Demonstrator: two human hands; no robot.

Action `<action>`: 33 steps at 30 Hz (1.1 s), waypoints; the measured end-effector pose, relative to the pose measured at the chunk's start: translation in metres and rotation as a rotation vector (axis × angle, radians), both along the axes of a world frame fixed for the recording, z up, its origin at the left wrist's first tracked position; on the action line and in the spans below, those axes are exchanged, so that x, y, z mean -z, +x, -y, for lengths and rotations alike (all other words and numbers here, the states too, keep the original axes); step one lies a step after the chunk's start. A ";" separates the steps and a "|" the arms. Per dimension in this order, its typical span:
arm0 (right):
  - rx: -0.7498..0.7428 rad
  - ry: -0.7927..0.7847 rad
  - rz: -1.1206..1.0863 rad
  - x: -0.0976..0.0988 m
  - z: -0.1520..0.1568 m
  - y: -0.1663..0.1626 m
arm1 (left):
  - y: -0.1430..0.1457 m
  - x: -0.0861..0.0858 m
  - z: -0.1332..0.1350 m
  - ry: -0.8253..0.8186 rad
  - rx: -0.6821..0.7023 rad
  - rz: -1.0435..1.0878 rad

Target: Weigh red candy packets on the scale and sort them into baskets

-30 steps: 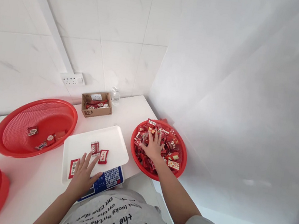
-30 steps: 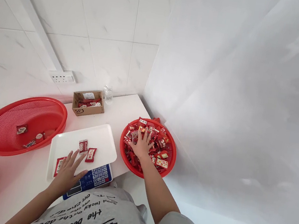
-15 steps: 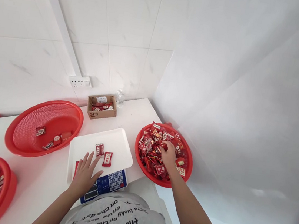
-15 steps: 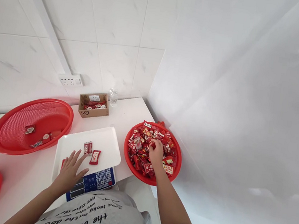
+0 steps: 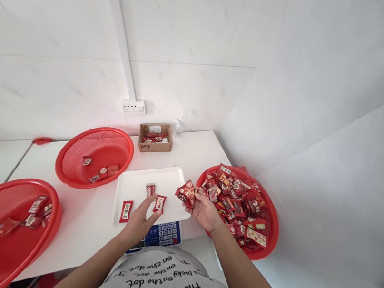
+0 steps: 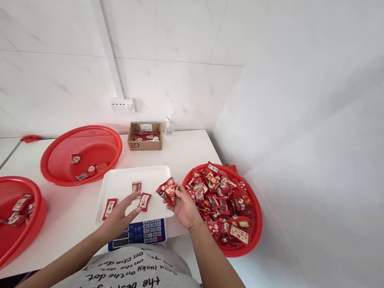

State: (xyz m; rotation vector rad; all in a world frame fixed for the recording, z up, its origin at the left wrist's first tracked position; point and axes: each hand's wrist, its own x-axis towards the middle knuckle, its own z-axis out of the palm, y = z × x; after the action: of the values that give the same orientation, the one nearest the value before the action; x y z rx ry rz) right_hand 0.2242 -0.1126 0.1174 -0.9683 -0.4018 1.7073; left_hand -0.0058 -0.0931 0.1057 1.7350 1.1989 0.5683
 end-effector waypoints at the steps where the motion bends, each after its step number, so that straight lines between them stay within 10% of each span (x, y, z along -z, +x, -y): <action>1: -0.072 0.010 0.006 0.002 -0.001 -0.011 | 0.005 -0.006 0.001 -0.127 0.000 0.095; 5: -0.312 0.124 0.195 0.007 0.004 -0.045 | 0.017 -0.019 0.008 -0.504 -0.055 0.331; 12: -0.449 0.077 0.362 0.011 0.008 -0.062 | 0.006 -0.009 0.014 -0.567 -0.098 0.314; 19: -0.221 0.033 0.746 0.025 -0.006 -0.048 | -0.023 0.003 -0.004 -0.322 -0.181 0.006; 26: -0.064 0.175 1.025 0.041 -0.025 -0.033 | -0.040 0.031 -0.018 0.282 -0.170 -0.468; 33: -0.235 0.335 1.143 0.048 -0.021 -0.058 | -0.028 0.064 -0.009 0.281 -0.015 -0.567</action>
State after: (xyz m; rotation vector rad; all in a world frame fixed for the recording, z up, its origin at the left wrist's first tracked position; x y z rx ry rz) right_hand 0.1661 -0.0914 0.0692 -1.6070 -1.5274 1.0530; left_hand -0.0336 -0.0840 0.0412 2.2172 1.5757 0.2611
